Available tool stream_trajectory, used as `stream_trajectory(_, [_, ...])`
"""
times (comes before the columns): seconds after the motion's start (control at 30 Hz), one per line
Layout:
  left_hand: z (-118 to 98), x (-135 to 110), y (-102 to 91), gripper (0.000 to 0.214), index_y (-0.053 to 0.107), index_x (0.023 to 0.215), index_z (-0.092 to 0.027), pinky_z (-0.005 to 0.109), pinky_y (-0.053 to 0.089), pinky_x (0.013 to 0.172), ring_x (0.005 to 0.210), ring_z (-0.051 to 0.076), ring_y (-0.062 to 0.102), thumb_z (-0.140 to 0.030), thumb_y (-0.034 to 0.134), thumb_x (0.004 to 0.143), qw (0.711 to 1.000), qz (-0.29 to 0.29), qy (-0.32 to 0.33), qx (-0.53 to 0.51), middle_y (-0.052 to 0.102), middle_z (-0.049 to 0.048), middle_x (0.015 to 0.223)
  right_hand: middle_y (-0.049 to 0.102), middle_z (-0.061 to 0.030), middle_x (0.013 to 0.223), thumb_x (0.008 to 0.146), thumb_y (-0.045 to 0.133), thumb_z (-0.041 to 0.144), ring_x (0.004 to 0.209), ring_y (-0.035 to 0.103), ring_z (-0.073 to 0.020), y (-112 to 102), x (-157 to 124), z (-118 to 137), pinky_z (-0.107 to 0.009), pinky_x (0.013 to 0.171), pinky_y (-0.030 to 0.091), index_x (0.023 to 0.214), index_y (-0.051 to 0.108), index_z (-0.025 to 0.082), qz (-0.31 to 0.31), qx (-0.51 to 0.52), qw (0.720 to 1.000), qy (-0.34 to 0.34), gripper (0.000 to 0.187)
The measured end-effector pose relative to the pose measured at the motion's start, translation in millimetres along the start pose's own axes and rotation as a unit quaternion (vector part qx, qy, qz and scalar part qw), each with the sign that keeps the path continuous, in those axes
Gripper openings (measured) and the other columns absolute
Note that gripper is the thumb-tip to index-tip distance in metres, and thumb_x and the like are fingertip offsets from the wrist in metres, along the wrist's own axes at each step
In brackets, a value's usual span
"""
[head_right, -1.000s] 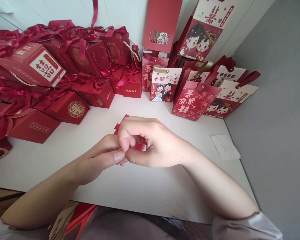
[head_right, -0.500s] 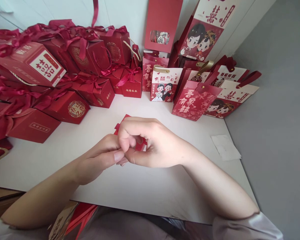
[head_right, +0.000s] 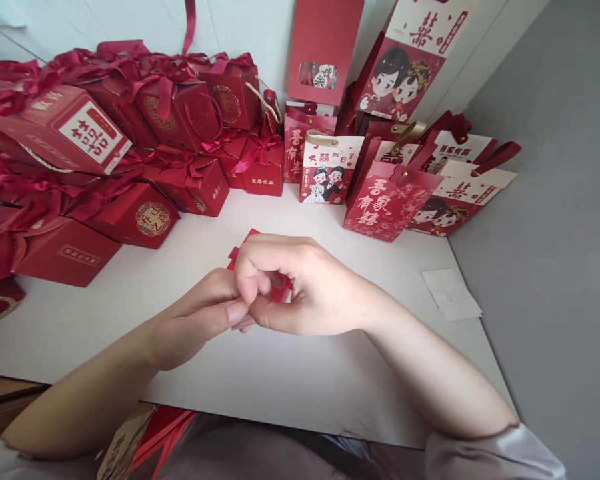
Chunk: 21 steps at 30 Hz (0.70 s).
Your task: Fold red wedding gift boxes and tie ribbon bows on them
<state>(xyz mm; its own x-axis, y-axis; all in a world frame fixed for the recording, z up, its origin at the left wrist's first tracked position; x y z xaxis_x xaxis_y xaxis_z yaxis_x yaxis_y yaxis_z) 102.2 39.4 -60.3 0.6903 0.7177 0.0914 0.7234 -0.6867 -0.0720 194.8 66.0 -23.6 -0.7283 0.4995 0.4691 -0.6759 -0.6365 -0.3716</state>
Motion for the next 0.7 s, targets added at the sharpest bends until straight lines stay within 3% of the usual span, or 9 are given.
stream_trajectory(0.3, [2.9,-1.1,-0.7,0.019,0.038,0.07,-0.018,0.031,0.028,0.057,0.063,0.013,0.035,-0.016,0.039,0.089,1.0,-0.013,-0.019,0.006,0.035,-0.0024,0.068,0.054,0.0049,0.079,0.076,0.064,-0.004,0.067,0.048,-0.005,-1.7,-0.7,1.3,-0.018,0.057,0.037,0.08,0.056,0.015,-0.003,-0.01,1.0,-0.005,0.021])
stream_trajectory(0.7, [0.4,-1.0,-1.0,0.024,0.043,0.072,-0.018,0.031,0.031,0.057,0.065,0.014,0.042,-0.029,0.043,0.093,1.0,-0.006,-0.007,0.028,0.041,-0.0005,0.07,0.053,0.0047,0.077,0.077,0.063,-0.002,0.067,0.047,-0.0057,-1.3,-0.7,1.2,-0.019,0.059,0.037,0.079,0.055,0.016,0.002,-0.016,1.0,0.001,0.02])
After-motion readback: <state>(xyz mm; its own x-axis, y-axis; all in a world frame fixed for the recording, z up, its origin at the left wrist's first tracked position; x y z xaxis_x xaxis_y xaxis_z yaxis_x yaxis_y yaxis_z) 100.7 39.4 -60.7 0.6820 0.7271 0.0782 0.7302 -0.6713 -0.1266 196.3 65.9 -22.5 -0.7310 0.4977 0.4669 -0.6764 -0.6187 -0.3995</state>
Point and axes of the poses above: each hand's wrist, its own x-axis towards the middle knuckle, its own y-axis out of the palm, z = x × y, the point moved 7 cm from there along x, towards the middle knuckle
